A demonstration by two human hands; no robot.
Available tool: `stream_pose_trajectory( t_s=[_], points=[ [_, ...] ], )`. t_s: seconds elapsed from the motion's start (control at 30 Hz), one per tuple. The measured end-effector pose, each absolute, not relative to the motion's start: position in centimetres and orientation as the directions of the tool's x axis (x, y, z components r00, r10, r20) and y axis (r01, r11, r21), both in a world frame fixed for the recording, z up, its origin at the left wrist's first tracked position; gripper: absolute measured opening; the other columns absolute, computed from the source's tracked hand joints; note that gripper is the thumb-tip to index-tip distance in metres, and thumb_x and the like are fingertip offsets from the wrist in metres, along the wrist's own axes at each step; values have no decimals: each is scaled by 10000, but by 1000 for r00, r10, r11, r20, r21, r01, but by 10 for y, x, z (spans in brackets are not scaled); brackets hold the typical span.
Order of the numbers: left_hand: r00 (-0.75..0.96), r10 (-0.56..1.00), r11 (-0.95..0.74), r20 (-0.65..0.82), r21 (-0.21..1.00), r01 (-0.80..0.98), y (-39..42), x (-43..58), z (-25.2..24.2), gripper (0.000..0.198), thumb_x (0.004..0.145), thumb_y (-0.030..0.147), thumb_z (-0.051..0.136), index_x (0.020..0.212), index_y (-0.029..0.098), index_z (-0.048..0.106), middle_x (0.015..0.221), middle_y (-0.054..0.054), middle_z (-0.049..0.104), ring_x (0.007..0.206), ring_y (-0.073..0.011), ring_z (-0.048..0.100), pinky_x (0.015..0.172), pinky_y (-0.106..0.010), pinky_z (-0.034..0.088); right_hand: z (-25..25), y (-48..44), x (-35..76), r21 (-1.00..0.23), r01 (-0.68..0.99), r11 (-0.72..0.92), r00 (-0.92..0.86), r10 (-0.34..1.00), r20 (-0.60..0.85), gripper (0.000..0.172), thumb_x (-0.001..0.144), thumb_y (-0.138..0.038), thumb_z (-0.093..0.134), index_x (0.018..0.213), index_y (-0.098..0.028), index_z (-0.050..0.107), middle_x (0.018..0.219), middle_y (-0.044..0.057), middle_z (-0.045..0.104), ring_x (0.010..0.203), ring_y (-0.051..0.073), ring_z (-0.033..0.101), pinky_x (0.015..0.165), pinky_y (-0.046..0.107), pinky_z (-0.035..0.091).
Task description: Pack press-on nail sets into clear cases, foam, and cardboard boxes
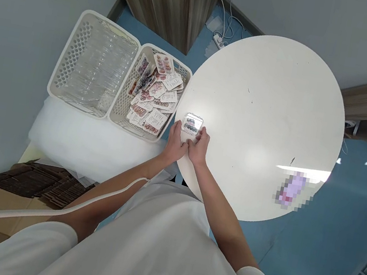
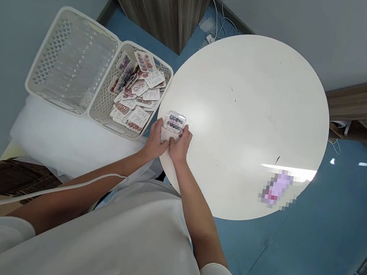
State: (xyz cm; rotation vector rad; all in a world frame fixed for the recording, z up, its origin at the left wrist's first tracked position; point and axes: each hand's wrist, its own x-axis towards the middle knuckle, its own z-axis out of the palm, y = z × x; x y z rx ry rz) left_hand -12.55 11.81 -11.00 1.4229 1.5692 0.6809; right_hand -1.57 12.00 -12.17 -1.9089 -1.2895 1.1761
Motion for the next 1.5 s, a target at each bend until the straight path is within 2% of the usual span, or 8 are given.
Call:
stream_pose_trajectory(
  t_s=[0.3, 0.43, 0.53, 0.77, 0.93, 1.07, 1.27, 1.5],
  points=[
    [-23, 940, 318, -341, 848, 424, 86, -122, -107, 850, 653, 131, 522, 1366, 185, 62, 1415, -136, 70, 1291, -300, 183, 1035, -477, 222, -107, 85, 12, -809, 417, -416, 63, 900, -431, 844, 651, -230, 570, 1354, -232, 103, 1267, 101, 285, 1143, 217, 368, 972, 392, 337],
    [-82, 929, 364, -361, 853, 374, 58, -116, -100, 828, 654, 149, 531, 1362, 195, 104, 1395, -144, 153, 1217, -288, 339, 983, -449, 318, -100, 57, 28, -817, 440, -372, 18, 914, -406, 831, 657, -244, 565, 1354, -210, 114, 1307, 114, 266, 1238, 237, 272, 1006, 411, 290],
    [-106, 902, 427, -418, 829, 361, 31, -115, -93, 756, 695, 222, 522, 1353, 174, 153, 1372, -162, 229, 1170, -275, 404, 893, -392, 410, -96, 38, 35, -838, 425, -342, -22, 922, -388, 790, 673, -250, 550, 1346, -217, 138, 1315, 113, 270, 1235, 231, 287, 997, 407, 300],
    [-105, 851, 493, -514, 716, 494, -36, -148, -81, 534, 753, 396, 457, 1242, 195, 383, 1252, -107, 460, 1096, -237, 476, 817, -330, 435, -83, 5, 29, -871, 389, -301, -137, 916, -378, 668, 691, -268, 525, 1299, -242, 250, 1242, 105, 376, 1011, 192, 484, 852, 371, 420],
    [-84, 763, 597, -641, 649, 471, -65, -192, -77, 602, 669, 466, 537, 1184, 164, 458, 1178, -128, 533, 1028, -253, 528, 810, -317, 429, -76, 3, 0, -890, 367, -272, -268, 885, -381, 633, 686, -273, 521, 1275, -221, 295, 1174, 96, 430, 760, 126, 543, 752, 328, 459],
    [-127, 780, 607, -612, 693, 389, -80, -227, -69, 664, 642, 483, 556, 1188, 120, 451, 1186, -148, 526, 972, -239, 558, 796, -309, 437, -75, 10, -45, -882, 415, -221, -439, 801, -407, 556, 662, -273, 556, 1195, -210, 413, 1050, 66, 514, 695, 120, 539, 677, 305, 465],
    [-224, 798, 600, -560, 775, 198, -100, -272, -54, 645, 666, 493, 548, 1189, 128, 451, 1194, -149, 517, 1007, -226, 543, 819, -300, 430, -77, 10, -114, -863, 488, -130, -642, 616, -456, 421, 668, -315, 577, 1070, -198, 528, 1000, 59, 566, 838, 153, 554, 747, 308, 444],
    [-187, 801, 597, -568, 778, 197, -77, -294, -52, 662, 661, 491, 554, 1211, 142, 437, 1226, -144, 499, 1054, -244, 521, 823, -304, 424, -84, 13, -138, -794, 604, -69, -606, 608, -513, 441, 656, -341, 598, 1070, -200, 539, 1146, 86, 521, 1067, 215, 481, 877, 360, 384]
  ],
)
